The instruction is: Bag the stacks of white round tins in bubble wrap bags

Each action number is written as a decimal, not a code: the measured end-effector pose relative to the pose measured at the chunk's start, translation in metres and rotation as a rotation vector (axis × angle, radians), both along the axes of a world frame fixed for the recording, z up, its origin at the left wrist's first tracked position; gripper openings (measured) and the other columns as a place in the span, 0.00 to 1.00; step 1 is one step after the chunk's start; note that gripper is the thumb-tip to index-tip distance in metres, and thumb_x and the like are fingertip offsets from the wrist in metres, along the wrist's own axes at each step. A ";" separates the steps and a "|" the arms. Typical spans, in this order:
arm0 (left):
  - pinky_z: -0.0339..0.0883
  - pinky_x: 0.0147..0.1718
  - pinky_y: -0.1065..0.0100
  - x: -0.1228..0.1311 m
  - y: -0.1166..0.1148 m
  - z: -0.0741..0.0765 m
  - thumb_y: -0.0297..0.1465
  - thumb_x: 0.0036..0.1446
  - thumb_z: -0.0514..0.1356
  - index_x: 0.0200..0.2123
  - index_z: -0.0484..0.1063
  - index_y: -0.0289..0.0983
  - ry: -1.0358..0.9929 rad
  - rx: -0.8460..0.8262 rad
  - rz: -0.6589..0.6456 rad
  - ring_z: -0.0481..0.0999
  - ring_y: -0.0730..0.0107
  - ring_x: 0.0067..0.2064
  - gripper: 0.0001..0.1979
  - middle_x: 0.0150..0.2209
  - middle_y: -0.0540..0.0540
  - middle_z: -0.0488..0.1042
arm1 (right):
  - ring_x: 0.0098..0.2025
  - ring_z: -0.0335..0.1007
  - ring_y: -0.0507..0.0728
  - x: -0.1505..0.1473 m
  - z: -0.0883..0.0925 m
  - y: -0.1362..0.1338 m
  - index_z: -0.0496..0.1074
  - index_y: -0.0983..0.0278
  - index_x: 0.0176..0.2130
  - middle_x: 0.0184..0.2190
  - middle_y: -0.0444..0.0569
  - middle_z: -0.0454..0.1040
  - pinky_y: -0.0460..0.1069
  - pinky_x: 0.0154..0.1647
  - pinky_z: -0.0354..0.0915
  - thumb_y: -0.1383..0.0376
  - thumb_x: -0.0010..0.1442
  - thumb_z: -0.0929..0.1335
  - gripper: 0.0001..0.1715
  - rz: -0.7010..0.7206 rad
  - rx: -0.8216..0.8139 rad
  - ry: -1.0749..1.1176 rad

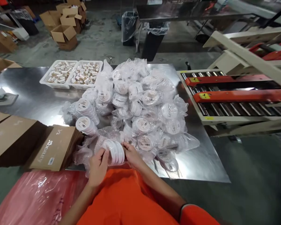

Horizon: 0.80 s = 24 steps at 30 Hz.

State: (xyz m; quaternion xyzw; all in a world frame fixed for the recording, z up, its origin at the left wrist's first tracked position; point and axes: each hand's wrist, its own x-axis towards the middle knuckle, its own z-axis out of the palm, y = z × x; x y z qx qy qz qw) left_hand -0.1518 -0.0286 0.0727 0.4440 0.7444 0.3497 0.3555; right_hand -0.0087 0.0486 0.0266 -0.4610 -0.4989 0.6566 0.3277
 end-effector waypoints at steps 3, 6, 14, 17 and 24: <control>0.54 0.21 0.72 -0.007 -0.004 -0.009 0.41 0.63 0.48 0.22 0.57 0.40 0.059 -0.017 -0.017 0.60 0.75 0.19 0.18 0.17 0.55 0.59 | 0.28 0.57 0.53 0.011 0.011 0.012 0.62 0.61 0.25 0.23 0.42 0.62 0.48 0.28 0.58 0.57 0.57 0.64 0.13 -0.054 0.136 -0.152; 0.56 0.22 0.72 -0.010 -0.005 -0.015 0.39 0.63 0.48 0.23 0.59 0.40 0.101 -0.018 -0.075 0.62 0.74 0.20 0.17 0.18 0.54 0.61 | 0.27 0.56 0.53 0.020 0.025 0.021 0.61 0.61 0.26 0.22 0.42 0.61 0.49 0.30 0.56 0.61 0.58 0.63 0.11 0.021 0.261 -0.247; 0.70 0.35 0.69 -0.003 0.003 0.004 0.40 0.61 0.50 0.23 0.69 0.37 -0.007 0.115 -0.021 0.74 0.64 0.44 0.19 0.43 0.40 0.71 | 0.30 0.63 0.54 0.015 0.018 0.017 0.61 0.61 0.29 0.26 0.44 0.65 0.49 0.33 0.61 0.64 0.62 0.59 0.09 0.040 0.414 -0.317; 0.69 0.44 0.66 0.002 0.006 0.010 0.39 0.62 0.51 0.23 0.70 0.37 -0.018 0.143 -0.067 0.72 0.62 0.51 0.19 0.46 0.40 0.72 | 0.37 0.67 0.54 0.014 0.010 0.007 0.64 0.60 0.40 0.36 0.46 0.69 0.49 0.38 0.66 0.58 0.63 0.60 0.10 0.153 0.363 -0.139; 0.70 0.41 0.66 0.016 0.013 0.016 0.36 0.62 0.51 0.28 0.72 0.38 0.048 0.177 -0.203 0.75 0.65 0.44 0.15 0.43 0.42 0.75 | 0.41 0.67 0.60 0.010 -0.006 -0.009 0.65 0.60 0.52 0.41 0.51 0.69 0.55 0.41 0.66 0.57 0.55 0.68 0.26 0.305 0.577 -0.269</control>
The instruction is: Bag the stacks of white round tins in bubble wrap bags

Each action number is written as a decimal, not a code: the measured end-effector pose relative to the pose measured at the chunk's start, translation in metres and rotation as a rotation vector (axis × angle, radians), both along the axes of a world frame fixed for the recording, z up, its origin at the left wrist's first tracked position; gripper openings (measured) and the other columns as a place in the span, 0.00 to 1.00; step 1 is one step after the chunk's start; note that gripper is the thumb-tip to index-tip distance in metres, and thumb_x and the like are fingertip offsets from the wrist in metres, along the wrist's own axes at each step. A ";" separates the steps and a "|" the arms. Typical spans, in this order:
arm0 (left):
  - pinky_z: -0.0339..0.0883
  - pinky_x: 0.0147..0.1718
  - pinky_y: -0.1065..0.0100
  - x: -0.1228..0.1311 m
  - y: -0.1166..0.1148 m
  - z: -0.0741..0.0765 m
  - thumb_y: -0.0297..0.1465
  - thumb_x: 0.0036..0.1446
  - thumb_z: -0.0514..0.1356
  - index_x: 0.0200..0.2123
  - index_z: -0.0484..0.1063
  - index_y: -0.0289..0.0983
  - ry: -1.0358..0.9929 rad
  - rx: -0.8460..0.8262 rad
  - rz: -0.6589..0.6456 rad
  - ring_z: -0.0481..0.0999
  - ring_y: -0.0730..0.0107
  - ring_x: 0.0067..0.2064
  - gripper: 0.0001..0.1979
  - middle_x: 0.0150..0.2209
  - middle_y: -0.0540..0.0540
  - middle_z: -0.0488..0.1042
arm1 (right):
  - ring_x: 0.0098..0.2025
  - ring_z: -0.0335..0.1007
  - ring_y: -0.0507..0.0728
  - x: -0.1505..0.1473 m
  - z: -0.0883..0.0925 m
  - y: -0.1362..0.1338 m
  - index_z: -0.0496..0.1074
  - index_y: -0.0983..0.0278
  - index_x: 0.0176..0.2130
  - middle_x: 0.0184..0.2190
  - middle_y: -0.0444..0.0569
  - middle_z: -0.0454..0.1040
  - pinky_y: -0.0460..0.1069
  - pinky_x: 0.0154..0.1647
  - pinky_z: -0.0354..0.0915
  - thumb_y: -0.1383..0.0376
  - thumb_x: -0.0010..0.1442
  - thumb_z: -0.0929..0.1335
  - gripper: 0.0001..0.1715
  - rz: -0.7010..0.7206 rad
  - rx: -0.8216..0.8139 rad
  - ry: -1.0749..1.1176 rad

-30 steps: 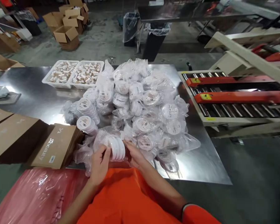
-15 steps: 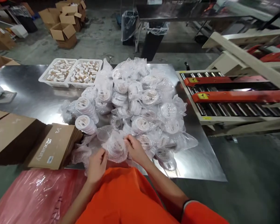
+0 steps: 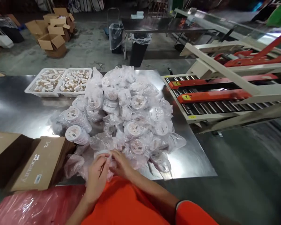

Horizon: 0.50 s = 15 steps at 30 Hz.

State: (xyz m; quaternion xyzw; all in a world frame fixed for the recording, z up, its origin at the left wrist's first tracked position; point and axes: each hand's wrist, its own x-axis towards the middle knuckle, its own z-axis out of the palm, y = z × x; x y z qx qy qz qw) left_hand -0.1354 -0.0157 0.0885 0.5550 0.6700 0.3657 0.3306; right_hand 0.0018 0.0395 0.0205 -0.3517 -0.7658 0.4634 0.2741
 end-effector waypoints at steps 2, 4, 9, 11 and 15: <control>0.70 0.42 0.66 0.001 0.001 0.003 0.36 0.63 0.51 0.30 0.72 0.38 0.032 0.028 -0.018 0.75 0.65 0.45 0.14 0.45 0.42 0.75 | 0.35 0.65 0.58 -0.001 0.001 0.009 0.70 0.61 0.39 0.32 0.48 0.67 0.53 0.36 0.65 0.61 0.58 0.62 0.11 -0.029 0.077 -0.018; 0.70 0.44 0.64 -0.004 0.001 0.003 0.36 0.62 0.51 0.31 0.73 0.39 0.092 0.064 0.041 0.74 0.63 0.48 0.14 0.48 0.41 0.73 | 0.33 0.63 0.57 0.001 0.010 0.027 0.70 0.62 0.35 0.30 0.48 0.64 0.53 0.35 0.64 0.62 0.57 0.61 0.10 -0.078 0.189 -0.013; 0.71 0.42 0.62 -0.037 -0.015 -0.023 0.39 0.60 0.53 0.30 0.73 0.39 0.145 0.079 0.165 0.76 0.61 0.45 0.14 0.45 0.40 0.75 | 0.47 0.64 0.60 0.025 0.075 0.118 0.69 0.62 0.41 0.45 0.54 0.64 0.56 0.47 0.64 0.65 0.58 0.59 0.14 -0.430 0.643 0.159; 0.72 0.39 0.63 -0.051 -0.026 -0.040 0.42 0.59 0.54 0.29 0.73 0.39 0.132 0.045 0.166 0.77 0.60 0.42 0.15 0.41 0.39 0.77 | 0.54 0.63 0.60 0.035 0.113 0.169 0.69 0.63 0.43 0.49 0.55 0.65 0.57 0.52 0.62 0.67 0.61 0.57 0.15 -0.582 0.905 0.165; 0.72 0.36 0.65 -0.066 -0.045 -0.067 0.46 0.57 0.54 0.31 0.74 0.38 0.113 -0.037 0.241 0.77 0.60 0.38 0.18 0.36 0.40 0.78 | 0.64 0.55 0.59 0.042 0.161 0.265 0.73 0.62 0.38 0.51 0.52 0.69 0.60 0.63 0.51 0.66 0.65 0.58 0.15 -0.645 1.248 -0.104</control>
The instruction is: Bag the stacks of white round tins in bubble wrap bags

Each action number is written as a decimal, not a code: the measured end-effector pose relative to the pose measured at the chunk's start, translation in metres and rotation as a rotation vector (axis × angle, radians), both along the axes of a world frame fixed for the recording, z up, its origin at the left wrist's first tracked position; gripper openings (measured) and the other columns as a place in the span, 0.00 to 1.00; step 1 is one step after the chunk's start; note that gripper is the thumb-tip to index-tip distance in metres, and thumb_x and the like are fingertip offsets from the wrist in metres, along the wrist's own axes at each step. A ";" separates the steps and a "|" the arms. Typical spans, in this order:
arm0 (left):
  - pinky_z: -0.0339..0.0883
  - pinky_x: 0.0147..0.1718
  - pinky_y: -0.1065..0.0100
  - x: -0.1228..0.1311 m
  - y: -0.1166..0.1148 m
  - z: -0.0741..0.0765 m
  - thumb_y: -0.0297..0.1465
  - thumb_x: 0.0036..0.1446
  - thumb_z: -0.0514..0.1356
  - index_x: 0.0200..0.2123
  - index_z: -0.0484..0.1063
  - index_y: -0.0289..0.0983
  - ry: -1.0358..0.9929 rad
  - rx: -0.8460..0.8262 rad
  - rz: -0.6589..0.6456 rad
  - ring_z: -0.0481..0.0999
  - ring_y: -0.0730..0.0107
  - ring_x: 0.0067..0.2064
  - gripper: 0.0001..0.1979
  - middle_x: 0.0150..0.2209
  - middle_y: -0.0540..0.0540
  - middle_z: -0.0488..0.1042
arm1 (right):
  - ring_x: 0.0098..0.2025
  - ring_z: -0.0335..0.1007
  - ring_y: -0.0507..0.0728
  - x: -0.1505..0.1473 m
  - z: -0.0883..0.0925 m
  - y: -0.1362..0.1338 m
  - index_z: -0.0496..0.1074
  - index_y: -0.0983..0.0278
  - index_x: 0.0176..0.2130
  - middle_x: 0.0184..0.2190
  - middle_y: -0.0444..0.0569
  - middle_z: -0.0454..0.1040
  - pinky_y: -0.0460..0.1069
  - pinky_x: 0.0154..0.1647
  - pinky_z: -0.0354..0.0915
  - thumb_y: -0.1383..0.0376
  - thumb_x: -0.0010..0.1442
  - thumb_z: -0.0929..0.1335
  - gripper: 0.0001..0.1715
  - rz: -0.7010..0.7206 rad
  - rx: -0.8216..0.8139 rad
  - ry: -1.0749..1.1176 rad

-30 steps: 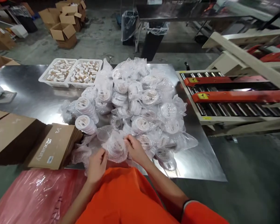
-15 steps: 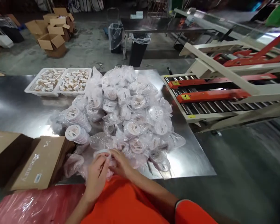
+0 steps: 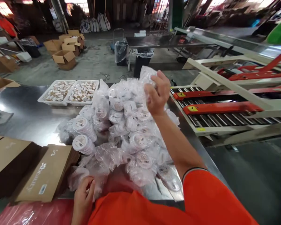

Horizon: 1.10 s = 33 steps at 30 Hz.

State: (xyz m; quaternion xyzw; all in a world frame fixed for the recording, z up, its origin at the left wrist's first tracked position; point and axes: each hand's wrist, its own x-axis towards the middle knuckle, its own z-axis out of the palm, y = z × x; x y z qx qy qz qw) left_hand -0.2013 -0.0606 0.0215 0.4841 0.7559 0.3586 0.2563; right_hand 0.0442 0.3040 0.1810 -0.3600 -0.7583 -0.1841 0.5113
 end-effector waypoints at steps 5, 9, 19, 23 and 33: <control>0.71 0.34 0.67 0.000 -0.010 -0.010 0.47 0.57 0.53 0.31 0.75 0.39 -0.016 -0.028 0.051 0.77 0.64 0.34 0.19 0.31 0.44 0.78 | 0.60 0.61 0.60 -0.007 -0.033 0.064 0.75 0.63 0.30 0.42 0.51 0.78 0.62 0.63 0.52 0.75 0.57 0.63 0.13 0.185 -0.421 -0.709; 0.71 0.35 0.67 -0.002 -0.014 -0.013 0.46 0.57 0.54 0.31 0.75 0.39 -0.019 -0.045 0.067 0.78 0.64 0.36 0.18 0.33 0.43 0.79 | 0.62 0.59 0.62 -0.010 -0.067 0.066 0.75 0.67 0.39 0.45 0.54 0.76 0.64 0.66 0.44 0.75 0.55 0.63 0.14 0.246 -0.473 -0.764; 0.69 0.36 0.64 -0.013 -0.014 -0.025 0.41 0.57 0.54 0.31 0.73 0.40 -0.035 -0.172 0.098 0.76 0.61 0.36 0.13 0.32 0.44 0.77 | 0.47 0.68 0.59 -0.083 -0.134 -0.111 0.71 0.63 0.48 0.46 0.56 0.74 0.52 0.47 0.62 0.64 0.66 0.58 0.17 0.117 -1.057 -0.549; 0.70 0.32 0.64 -0.014 -0.001 -0.048 0.39 0.55 0.54 0.30 0.74 0.40 -0.045 -0.224 0.049 0.77 0.60 0.33 0.12 0.31 0.43 0.77 | 0.47 0.67 0.66 -0.115 -0.186 -0.142 0.75 0.72 0.37 0.42 0.67 0.74 0.57 0.46 0.59 0.69 0.56 0.66 0.10 0.012 -1.251 -0.628; 0.70 0.34 0.64 -0.006 0.003 -0.050 0.39 0.55 0.53 0.31 0.75 0.38 -0.082 -0.190 0.026 0.77 0.61 0.35 0.14 0.33 0.42 0.78 | 0.30 0.63 0.51 -0.093 -0.158 -0.154 0.66 0.63 0.30 0.26 0.43 0.68 0.46 0.32 0.57 0.62 0.56 0.67 0.07 0.325 -1.443 -0.311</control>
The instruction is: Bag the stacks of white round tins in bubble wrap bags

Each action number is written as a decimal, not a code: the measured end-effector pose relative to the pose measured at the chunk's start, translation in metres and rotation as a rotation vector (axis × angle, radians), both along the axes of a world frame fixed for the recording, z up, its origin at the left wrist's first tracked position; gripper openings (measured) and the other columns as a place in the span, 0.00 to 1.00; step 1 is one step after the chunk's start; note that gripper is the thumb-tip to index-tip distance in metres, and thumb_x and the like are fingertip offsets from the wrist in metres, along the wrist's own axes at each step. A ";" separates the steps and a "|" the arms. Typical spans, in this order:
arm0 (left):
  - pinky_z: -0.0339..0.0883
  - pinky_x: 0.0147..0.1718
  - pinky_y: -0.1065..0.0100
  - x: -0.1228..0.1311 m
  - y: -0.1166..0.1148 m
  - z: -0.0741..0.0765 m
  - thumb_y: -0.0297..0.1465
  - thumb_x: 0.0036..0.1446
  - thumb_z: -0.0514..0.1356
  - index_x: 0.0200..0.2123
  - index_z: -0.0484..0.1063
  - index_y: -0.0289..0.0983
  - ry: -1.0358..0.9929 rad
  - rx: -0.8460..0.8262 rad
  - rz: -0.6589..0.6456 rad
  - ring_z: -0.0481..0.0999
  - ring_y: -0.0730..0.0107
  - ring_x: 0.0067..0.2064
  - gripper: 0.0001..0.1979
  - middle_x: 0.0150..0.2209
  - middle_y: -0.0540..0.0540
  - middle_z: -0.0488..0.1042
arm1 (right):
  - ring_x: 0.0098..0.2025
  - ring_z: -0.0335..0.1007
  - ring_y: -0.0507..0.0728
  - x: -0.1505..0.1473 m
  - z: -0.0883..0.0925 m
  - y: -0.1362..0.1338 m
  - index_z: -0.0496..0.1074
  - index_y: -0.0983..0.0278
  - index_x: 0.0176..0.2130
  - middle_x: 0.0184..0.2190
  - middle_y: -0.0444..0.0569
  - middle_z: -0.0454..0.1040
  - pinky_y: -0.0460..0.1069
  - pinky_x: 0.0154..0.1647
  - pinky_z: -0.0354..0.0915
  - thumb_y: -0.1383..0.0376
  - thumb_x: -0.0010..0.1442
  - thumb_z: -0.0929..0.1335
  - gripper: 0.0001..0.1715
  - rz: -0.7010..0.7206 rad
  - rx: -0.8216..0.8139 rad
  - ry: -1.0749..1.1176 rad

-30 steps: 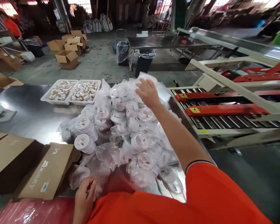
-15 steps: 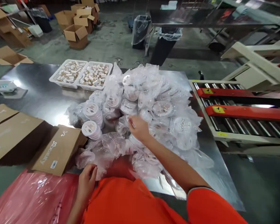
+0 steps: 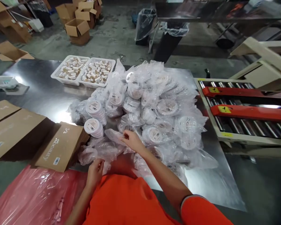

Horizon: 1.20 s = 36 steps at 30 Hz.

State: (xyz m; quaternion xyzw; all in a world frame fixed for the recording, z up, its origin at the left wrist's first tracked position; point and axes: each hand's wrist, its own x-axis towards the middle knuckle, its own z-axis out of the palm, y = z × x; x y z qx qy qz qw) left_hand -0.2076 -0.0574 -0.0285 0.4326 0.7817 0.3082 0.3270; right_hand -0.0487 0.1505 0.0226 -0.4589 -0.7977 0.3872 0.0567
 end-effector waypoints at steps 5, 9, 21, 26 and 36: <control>0.64 0.29 0.71 0.021 0.021 0.072 0.41 0.60 0.51 0.28 0.69 0.37 -0.125 0.113 0.035 0.71 0.70 0.27 0.16 0.25 0.49 0.71 | 0.26 0.54 0.49 0.004 0.022 -0.040 0.59 0.62 0.26 0.24 0.38 0.59 0.45 0.28 0.54 0.61 0.44 0.72 0.17 -0.117 -0.383 0.561; 0.65 0.29 0.71 0.039 0.043 0.103 0.39 0.54 0.58 0.31 0.70 0.36 -0.333 0.118 0.029 0.71 0.70 0.29 0.12 0.27 0.49 0.73 | 0.29 0.56 0.50 -0.008 0.029 -0.079 0.60 0.62 0.29 0.26 0.39 0.61 0.45 0.30 0.56 0.65 0.42 0.71 0.16 -0.074 -0.585 0.745; 0.70 0.27 0.69 0.019 0.011 0.073 0.45 0.49 0.61 0.34 0.69 0.36 -0.737 0.115 0.487 0.74 0.70 0.28 0.18 0.28 0.49 0.74 | 0.29 0.59 0.50 -0.008 0.035 -0.086 0.67 0.62 0.31 0.28 0.41 0.64 0.45 0.29 0.58 0.63 0.46 0.73 0.13 -0.188 -0.773 0.756; 0.71 0.38 0.66 0.028 0.011 0.073 0.42 0.47 0.64 0.40 0.70 0.35 -0.565 0.120 0.255 0.76 0.64 0.38 0.20 0.37 0.45 0.77 | 0.31 0.63 0.51 -0.023 0.027 -0.101 0.69 0.63 0.30 0.28 0.42 0.68 0.46 0.31 0.61 0.63 0.49 0.71 0.07 -0.077 -0.870 0.709; 0.67 0.26 0.68 -0.038 -0.049 0.069 0.40 0.50 0.57 0.33 0.73 0.38 0.017 -0.009 0.484 0.75 0.64 0.29 0.13 0.26 0.49 0.76 | 0.32 0.66 0.51 -0.070 0.046 -0.004 0.66 0.62 0.46 0.34 0.44 0.69 0.45 0.30 0.63 0.59 0.52 0.68 0.21 -0.191 -0.534 0.665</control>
